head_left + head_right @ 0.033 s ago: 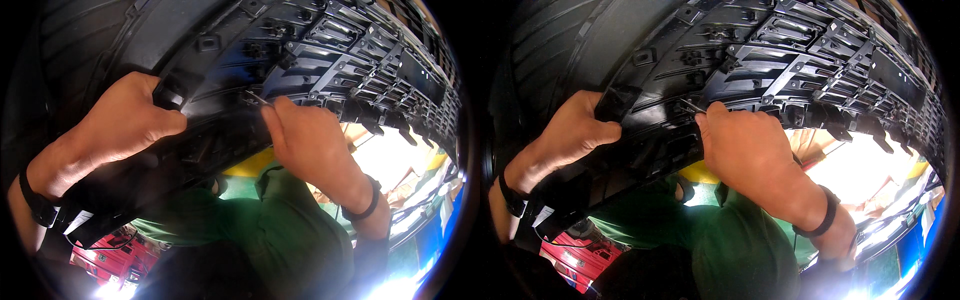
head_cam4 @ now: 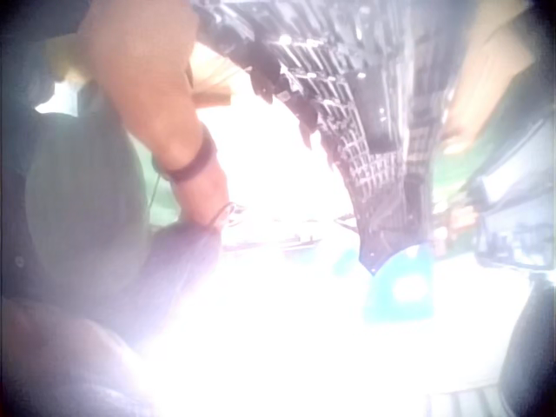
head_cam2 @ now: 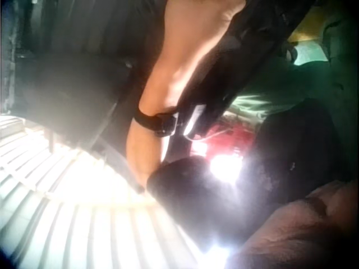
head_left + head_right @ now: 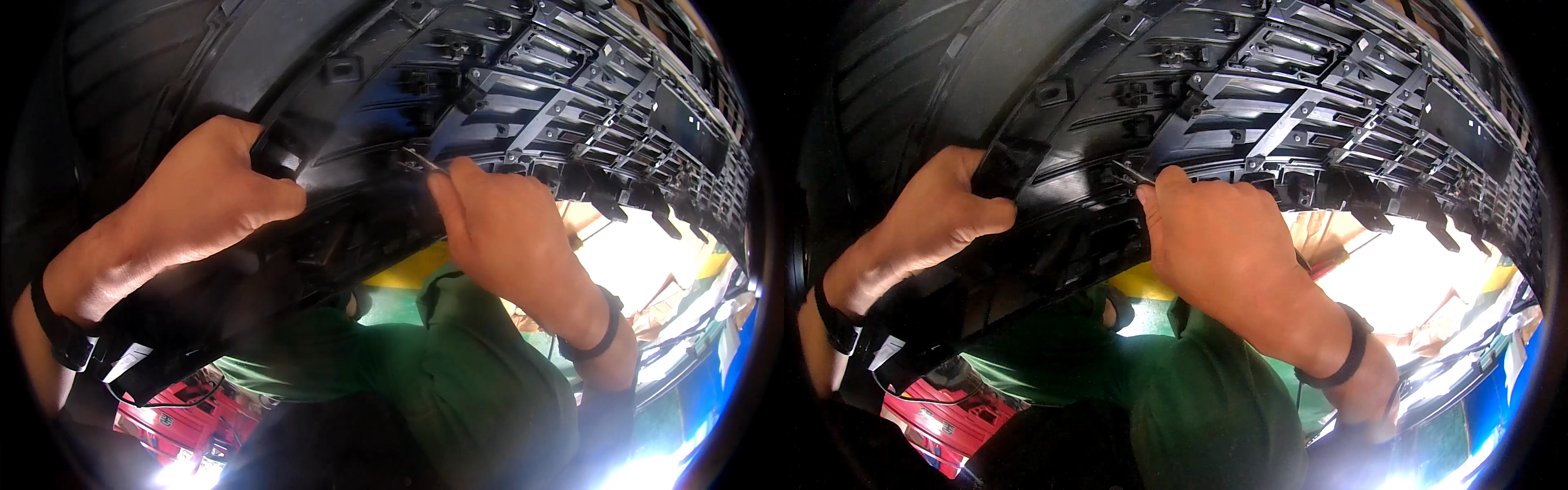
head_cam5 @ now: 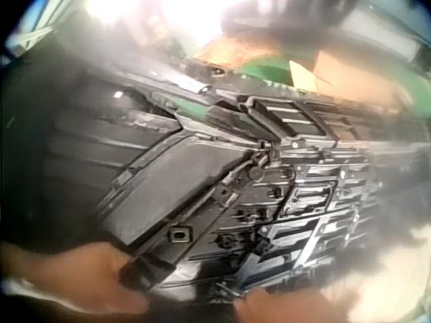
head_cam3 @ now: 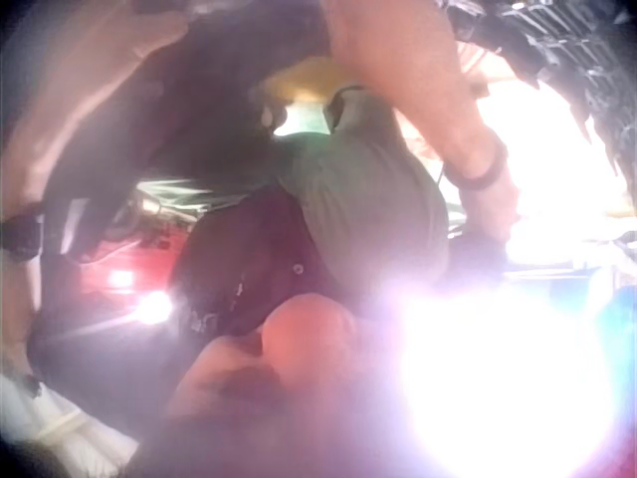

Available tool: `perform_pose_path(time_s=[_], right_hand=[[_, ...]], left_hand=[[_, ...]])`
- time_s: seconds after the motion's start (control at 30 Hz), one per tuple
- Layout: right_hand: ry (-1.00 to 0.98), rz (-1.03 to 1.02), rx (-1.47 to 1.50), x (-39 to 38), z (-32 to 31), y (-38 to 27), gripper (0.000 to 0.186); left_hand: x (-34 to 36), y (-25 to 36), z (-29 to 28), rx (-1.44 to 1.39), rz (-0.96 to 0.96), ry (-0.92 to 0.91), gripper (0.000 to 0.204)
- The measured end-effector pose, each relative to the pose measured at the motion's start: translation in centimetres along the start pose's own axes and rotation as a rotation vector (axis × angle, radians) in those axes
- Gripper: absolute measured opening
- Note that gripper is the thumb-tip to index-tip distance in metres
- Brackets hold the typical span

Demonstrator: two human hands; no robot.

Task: The person uses a screwdriver and a small pry tool to remove clips and fasteners from the interior of a black car bumper lying on a cardboard sheet.

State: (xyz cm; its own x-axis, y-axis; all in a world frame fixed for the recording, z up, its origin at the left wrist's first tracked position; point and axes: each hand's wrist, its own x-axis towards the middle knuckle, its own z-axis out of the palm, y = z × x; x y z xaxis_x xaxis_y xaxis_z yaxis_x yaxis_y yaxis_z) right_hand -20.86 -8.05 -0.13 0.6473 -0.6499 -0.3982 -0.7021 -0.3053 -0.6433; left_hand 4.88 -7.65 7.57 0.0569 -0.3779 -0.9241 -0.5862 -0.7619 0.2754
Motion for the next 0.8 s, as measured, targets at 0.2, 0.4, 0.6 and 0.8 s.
perform_pose_path(time_s=[0.2,0.4,0.6,0.8], right_hand=[[-0.077,-0.048,-0.068,0.2,-0.9,-0.6,0.018],[-0.191,-0.05,-0.134,0.9,-1.9,-1.3,0.013],[-0.191,-0.048,-0.134,1.0,-2.1,-1.5,0.013],[-0.045,-0.187,-0.041,0.4,-1.2,-0.1,0.012]], left_hand=[[0.1,-0.1,0.4,-0.085,-0.066,0.006,0.01],[-0.5,1.0,1.0,-0.093,-0.065,0.054,0.006],[-0.7,1.1,0.7,-0.035,-0.074,0.035,0.006],[0.1,0.2,0.0,-0.11,-0.023,-0.03,0.007]])
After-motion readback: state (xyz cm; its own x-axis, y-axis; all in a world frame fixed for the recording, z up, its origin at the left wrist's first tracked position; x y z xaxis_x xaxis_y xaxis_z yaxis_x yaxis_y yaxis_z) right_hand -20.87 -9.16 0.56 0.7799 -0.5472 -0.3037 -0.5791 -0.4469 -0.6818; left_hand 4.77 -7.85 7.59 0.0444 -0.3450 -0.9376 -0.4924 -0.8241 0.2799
